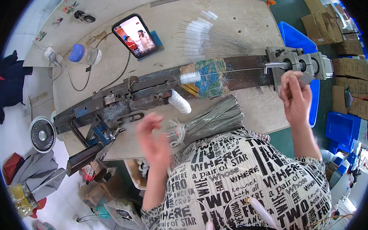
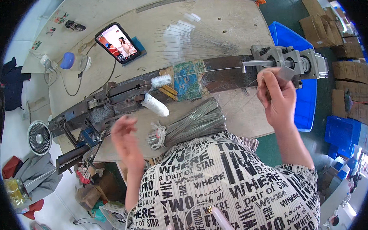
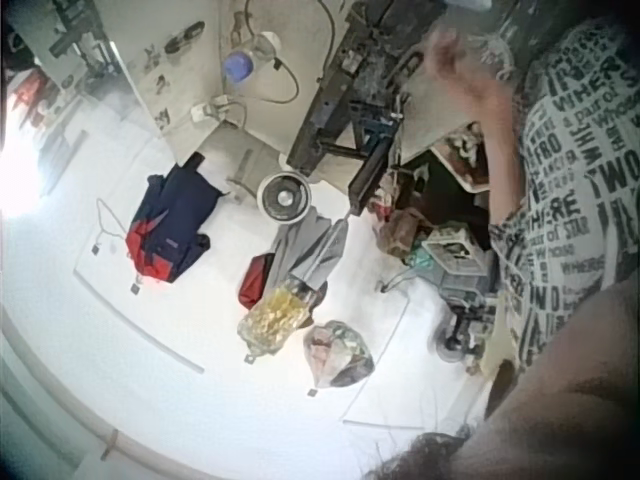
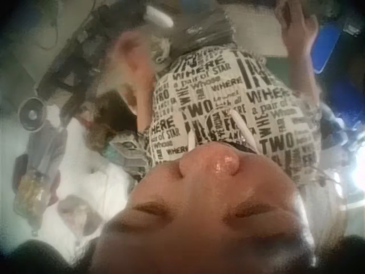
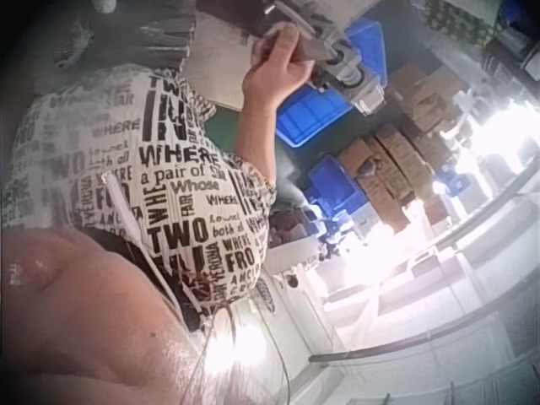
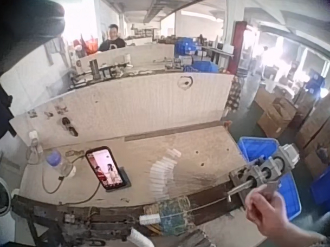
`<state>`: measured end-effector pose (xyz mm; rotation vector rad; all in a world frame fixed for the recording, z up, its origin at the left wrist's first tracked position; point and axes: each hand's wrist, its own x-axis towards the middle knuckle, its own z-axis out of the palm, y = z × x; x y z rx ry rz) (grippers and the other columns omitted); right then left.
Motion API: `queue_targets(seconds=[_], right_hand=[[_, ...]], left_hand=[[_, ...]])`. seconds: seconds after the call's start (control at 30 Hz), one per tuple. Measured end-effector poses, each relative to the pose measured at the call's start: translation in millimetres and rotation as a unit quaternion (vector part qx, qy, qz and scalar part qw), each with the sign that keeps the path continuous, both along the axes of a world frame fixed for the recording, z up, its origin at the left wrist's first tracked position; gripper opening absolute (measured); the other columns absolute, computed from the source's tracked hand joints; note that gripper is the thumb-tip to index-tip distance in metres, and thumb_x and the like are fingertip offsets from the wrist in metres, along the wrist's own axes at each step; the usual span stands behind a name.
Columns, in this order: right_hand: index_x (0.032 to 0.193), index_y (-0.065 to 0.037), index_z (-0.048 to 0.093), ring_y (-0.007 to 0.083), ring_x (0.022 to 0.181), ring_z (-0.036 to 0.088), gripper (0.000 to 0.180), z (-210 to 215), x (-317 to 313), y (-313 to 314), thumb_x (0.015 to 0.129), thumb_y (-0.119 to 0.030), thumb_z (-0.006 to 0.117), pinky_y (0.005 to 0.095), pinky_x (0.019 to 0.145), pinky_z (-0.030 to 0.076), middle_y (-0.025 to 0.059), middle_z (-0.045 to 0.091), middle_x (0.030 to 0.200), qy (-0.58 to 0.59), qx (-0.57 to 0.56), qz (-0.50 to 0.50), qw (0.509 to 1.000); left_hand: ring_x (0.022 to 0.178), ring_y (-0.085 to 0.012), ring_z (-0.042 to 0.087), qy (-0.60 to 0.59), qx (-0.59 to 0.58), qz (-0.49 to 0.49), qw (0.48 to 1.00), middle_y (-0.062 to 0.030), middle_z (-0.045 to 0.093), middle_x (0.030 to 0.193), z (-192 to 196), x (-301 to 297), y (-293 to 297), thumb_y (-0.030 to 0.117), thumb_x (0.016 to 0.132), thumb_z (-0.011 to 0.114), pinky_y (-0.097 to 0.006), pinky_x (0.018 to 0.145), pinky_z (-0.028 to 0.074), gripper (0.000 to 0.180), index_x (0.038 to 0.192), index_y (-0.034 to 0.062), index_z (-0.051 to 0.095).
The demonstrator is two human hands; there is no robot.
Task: The person manufactures wire brushes by repeatedly placing wire stems into a twisting machine, aligning bristles with a small block, and operating the machine to twist them together.
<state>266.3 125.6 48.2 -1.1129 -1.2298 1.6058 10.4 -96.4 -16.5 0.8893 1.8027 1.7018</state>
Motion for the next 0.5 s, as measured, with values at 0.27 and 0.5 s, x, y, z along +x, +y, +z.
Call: queue_targets(seconds=[0.27,0.5], right_hand=[[0.099,0.0,0.063,0.0207,0.072,0.062,0.023,58,-87,-9,0.089,-0.021,0.062,0.0292,0.06,0.048,0.0155,0.065,0.093,-0.003,0.288,0.348,0.892],[0.104,-0.006,0.062,0.0367,0.094,0.061,0.044,-92,-140,-55,0.097,-0.045,0.044,0.0431,0.081,0.047,0.0191,0.064,0.096,-0.277,0.035,0.452,0.847]], left_hand=[[0.084,-0.0202,0.06,-0.027,-0.053,-0.311,0.949,-0.0072,0.065,0.091,37,8,45,0.02,0.09,0.062,-0.031,0.073,0.046,0.026,0.108,0.0011,0.064],[0.057,-0.0043,0.031,-0.169,-0.024,-0.099,0.98,0.003,0.042,0.067,24,-2,16,0.038,0.103,0.038,-0.022,0.052,0.025,0.045,0.113,0.0003,0.06]])
